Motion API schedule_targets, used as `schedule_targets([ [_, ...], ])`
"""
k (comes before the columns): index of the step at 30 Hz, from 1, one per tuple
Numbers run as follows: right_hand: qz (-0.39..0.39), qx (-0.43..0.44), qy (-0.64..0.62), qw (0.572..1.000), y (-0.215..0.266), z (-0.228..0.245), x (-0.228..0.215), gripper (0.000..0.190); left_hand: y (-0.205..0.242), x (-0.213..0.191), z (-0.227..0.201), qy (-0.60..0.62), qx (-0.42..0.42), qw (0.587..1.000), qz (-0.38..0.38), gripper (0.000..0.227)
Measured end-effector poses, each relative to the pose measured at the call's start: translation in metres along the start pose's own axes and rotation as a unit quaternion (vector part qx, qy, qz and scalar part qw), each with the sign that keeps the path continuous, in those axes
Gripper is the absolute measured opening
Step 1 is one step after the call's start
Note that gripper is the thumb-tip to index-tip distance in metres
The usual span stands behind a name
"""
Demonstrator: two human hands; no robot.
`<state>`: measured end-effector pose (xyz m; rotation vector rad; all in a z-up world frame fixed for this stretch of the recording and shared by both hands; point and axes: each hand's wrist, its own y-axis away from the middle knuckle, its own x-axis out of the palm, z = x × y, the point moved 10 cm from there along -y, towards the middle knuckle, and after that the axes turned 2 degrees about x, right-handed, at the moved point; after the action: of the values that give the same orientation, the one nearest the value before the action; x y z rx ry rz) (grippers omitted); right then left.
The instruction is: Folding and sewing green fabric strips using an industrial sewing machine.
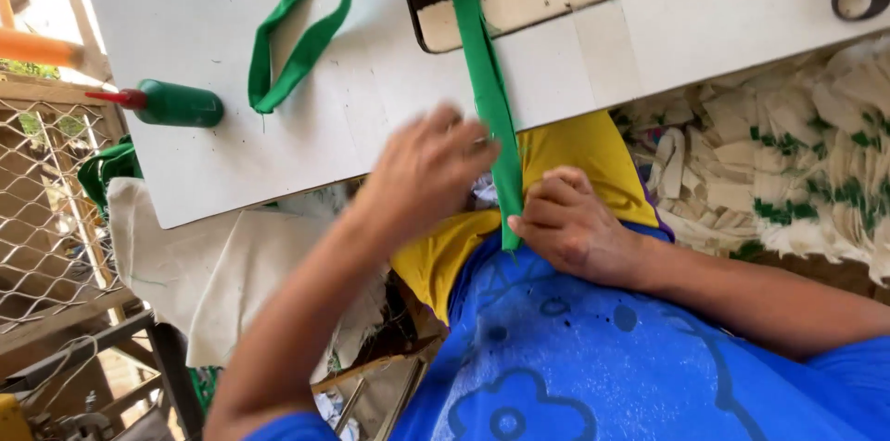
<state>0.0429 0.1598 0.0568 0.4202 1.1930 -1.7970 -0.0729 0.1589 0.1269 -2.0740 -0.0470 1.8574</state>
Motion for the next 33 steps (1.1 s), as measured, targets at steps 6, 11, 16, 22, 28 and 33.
schedule_targets([
  [6,-0.065,0.066,0.000,0.996,-0.015,0.003,-0.029,0.014,-0.036,0.021,-0.004,-0.016,0.216,0.976,-0.006,0.013],
  [11,-0.041,0.075,-0.003,0.996,0.007,-0.007,-0.008,0.010,-0.040,0.031,-0.005,0.006,0.259,0.963,0.077,0.016],
  [16,0.021,0.039,0.006,0.999,-0.003,-0.003,-0.007,0.014,-0.037,0.032,-0.006,0.034,0.285,0.955,0.076,0.015],
  [22,0.079,-0.037,0.052,0.995,-0.013,0.000,0.002,0.019,-0.031,0.054,-0.004,0.036,0.269,0.952,0.140,0.011],
  [28,0.091,-0.076,0.075,0.990,-0.012,0.018,-0.006,0.018,-0.050,0.040,-0.007,0.026,0.232,0.950,0.207,0.013],
  [33,0.100,-0.095,0.101,0.985,-0.001,0.011,0.013,0.019,-0.060,0.037,-0.011,0.005,0.210,0.957,0.200,0.010],
])
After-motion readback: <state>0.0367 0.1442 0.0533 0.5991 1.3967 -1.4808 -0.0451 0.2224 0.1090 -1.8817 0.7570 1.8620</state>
